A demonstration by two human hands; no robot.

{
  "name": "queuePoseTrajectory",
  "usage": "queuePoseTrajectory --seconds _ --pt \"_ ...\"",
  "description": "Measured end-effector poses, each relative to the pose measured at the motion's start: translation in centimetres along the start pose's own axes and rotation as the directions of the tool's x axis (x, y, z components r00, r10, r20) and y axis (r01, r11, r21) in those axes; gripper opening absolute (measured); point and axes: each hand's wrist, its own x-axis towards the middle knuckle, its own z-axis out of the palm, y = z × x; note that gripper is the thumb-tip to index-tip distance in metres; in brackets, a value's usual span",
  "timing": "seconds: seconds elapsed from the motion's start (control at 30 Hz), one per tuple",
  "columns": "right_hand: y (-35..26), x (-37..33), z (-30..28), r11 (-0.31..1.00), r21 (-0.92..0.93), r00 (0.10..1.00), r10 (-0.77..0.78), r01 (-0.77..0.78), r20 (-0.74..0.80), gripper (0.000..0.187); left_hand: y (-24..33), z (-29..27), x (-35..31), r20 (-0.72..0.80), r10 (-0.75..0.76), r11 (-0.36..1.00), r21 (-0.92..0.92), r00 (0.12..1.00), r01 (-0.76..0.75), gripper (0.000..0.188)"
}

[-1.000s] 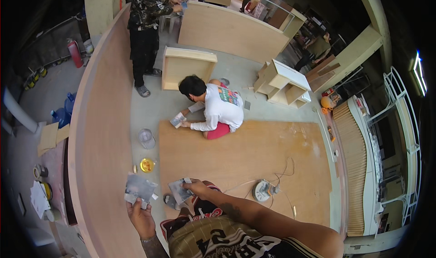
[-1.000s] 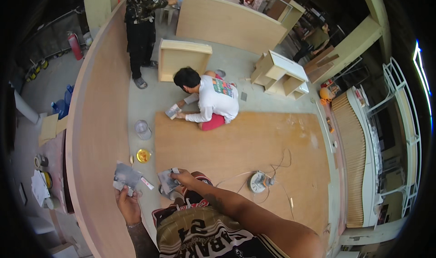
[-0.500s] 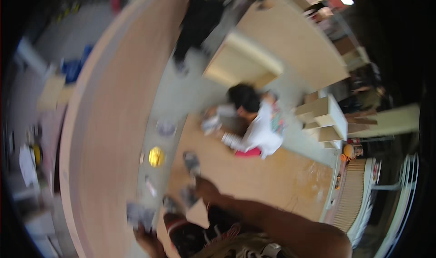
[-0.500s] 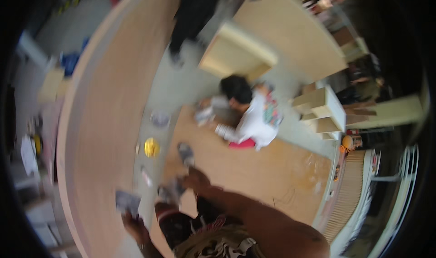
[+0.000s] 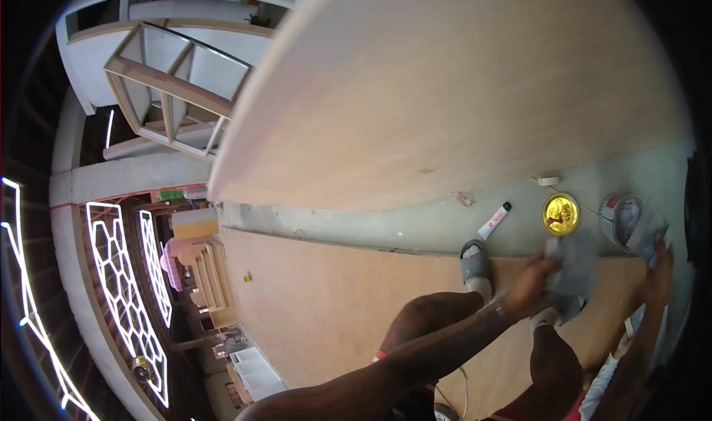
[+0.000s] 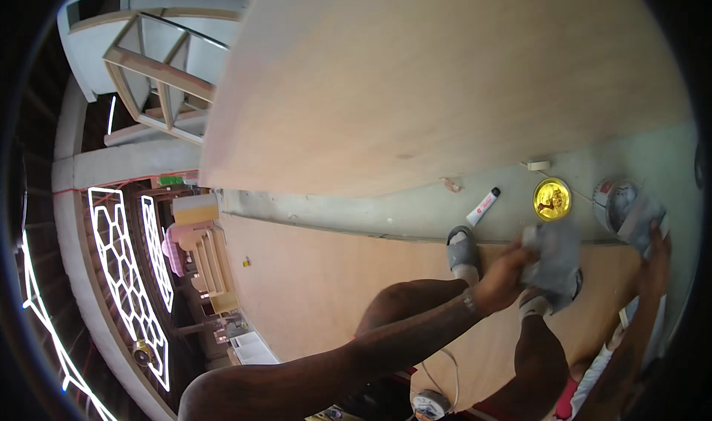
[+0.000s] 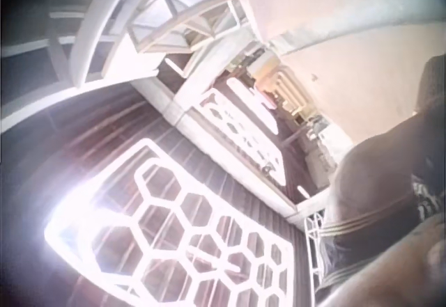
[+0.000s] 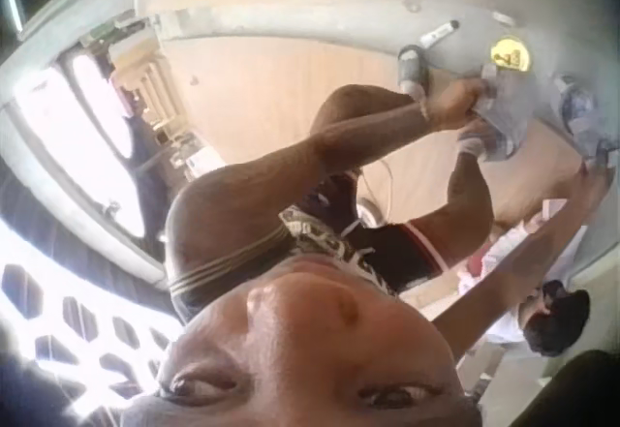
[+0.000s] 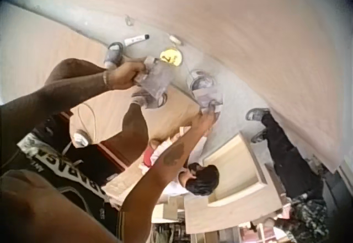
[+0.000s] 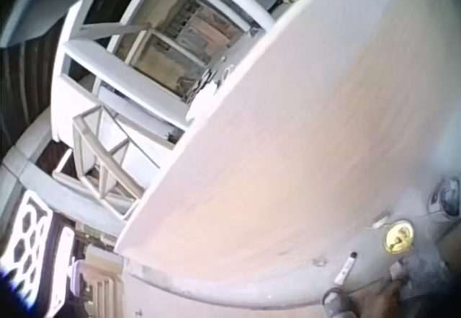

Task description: Sanding the edges of a wooden board and applying putty using metal spreaders.

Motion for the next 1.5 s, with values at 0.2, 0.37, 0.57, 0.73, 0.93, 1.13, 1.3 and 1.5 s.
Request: queuePoseTrajectory --seconds 0.2,0.37,0.57,0.73,0.93,1.13,1.3,1.5 --pt "-9.2 5.5 6.9 0.843 -0.446 0.948 -0.220 0.303 0.228 0.054 -0.4 -5.3 14.7 0.256 0.391 0.900 0.094 0.884 -0.426 0.023" --pt "-14.1 3.7 4.5 0.590 -0.687 0.888 -0.122 0.424 0.444 0.038 -1.1 -10.6 20.1 0.427 0.424 0.899 -0.307 0.799 -0.313 0.055" --pt "-7.8 1.7 2.9 0.405 -0.760 0.861 -0.228 0.509 0.455 0.033 -0.7 -8.3 25.4 0.348 0.273 0.951 -0.236 0.897 -0.198 0.048" --pt "-1.5 6.0 4.4 0.002 -0.881 0.867 -0.180 0.473 0.465 0.033 -1.1 -6.9 23.4 0.421 0.347 0.936 -0.096 0.838 -0.339 0.038" --pt "2.3 9.4 5.6 -0.072 -0.926 0.927 -0.028 0.370 0.373 0.035 -3.5 -7.0 24.6 0.255 0.310 0.942 0.050 0.916 -0.332 0.031" --pt "3.7 10.6 7.6 -0.201 -0.937 0.958 0.087 0.284 0.272 0.033 -4.9 -9.4 23.9 0.152 0.305 0.933 0.150 0.940 -0.327 0.028" --pt "4.1 11.6 8.4 -0.251 -0.944 0.973 0.144 0.212 0.180 0.030 -4.2 -9.3 24.2 0.144 0.315 0.928 0.160 0.938 -0.337 0.024" --pt "6.2 13.9 8.8 -0.256 -0.925 0.940 0.270 0.279 0.209 0.037 -3.7 -9.2 24.6 0.114 0.327 0.926 0.157 0.938 -0.342 0.024"
